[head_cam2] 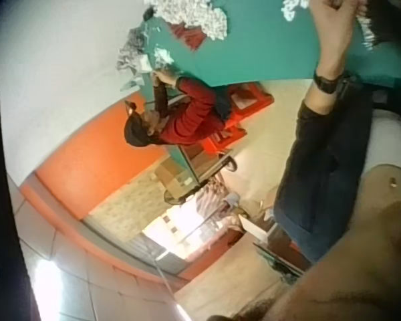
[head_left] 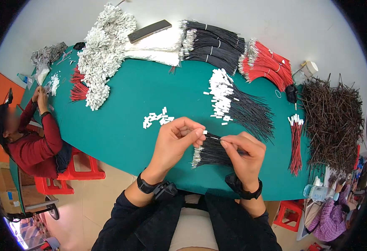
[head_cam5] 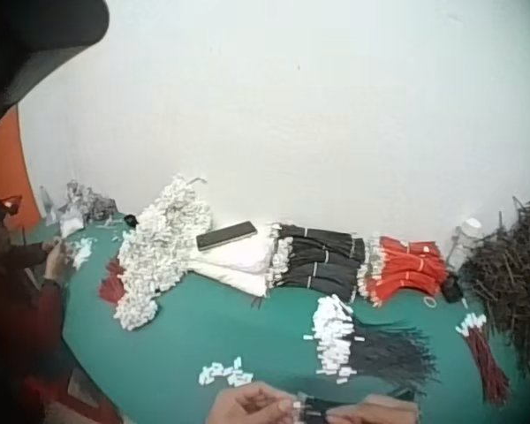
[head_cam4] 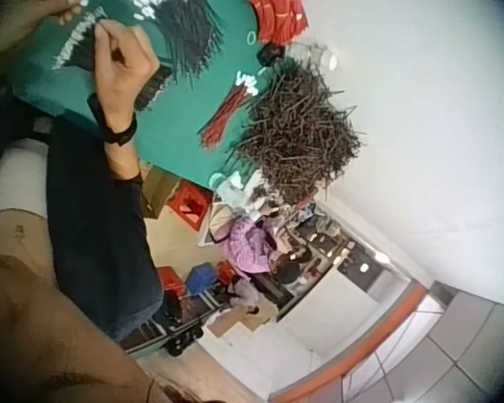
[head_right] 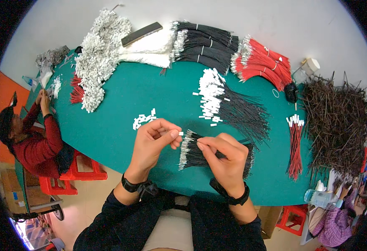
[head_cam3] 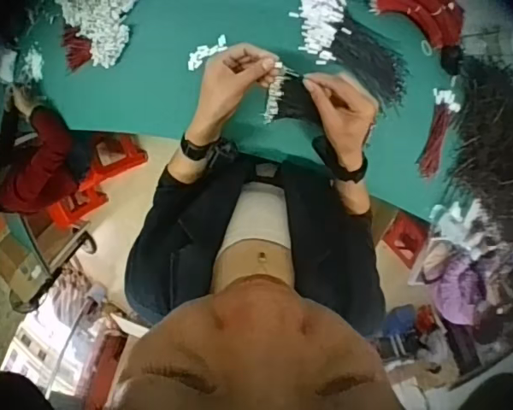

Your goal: The recorder is sorting and assembling small wire bundles with connectors on a workbench.

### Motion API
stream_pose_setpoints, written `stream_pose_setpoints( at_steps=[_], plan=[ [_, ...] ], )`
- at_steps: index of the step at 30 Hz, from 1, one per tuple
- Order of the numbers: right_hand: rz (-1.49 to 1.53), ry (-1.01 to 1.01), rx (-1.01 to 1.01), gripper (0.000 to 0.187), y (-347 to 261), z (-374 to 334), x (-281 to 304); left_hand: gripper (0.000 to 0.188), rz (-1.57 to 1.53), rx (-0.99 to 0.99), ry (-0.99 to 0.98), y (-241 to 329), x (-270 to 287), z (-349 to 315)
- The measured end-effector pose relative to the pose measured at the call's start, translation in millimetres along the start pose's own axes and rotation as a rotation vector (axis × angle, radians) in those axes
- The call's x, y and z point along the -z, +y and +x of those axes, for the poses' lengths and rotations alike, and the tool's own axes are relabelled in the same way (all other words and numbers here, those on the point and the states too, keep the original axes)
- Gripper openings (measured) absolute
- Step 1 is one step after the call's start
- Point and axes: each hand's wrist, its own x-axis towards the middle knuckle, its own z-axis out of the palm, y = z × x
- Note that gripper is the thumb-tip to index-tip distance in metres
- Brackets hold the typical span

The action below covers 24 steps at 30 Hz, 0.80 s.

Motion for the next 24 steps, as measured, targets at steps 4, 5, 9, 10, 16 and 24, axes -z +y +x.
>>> stream_pose_setpoints(
  at_steps=[4, 5, 9, 10, 16, 24],
  plan=[
    [-0.032, 0.025, 0.007, 0.015, -2, 0, 0, 0.011, 0.006, 0.035, -0.027, 4, -2, -1],
    [-0.033, 0.027, 0.004, 0.015, -3, -1, 0, 0.012, 0.011, 0.040, -0.029, 4, -2, -2],
    [-0.084, 0.020, 0.035, 0.011, -7, 1, 1, 0.011, -0.004, 0.038, -0.030, 4, -2, -2],
    [-0.108, 0.010, 0.026, 0.009, -9, 2, 1, 0.012, -0.008, 0.040, -0.033, 4, -2, -2],
    [-0.116, -0.007, -0.004, 0.007, -10, 2, 3, 0.014, 0.002, 0.050, -0.036, 4, -3, -3],
    [-0.101, -0.007, -0.025, 0.007, -11, 1, 2, 0.015, 0.025, 0.055, -0.050, 3, -2, -6]
  ],
)
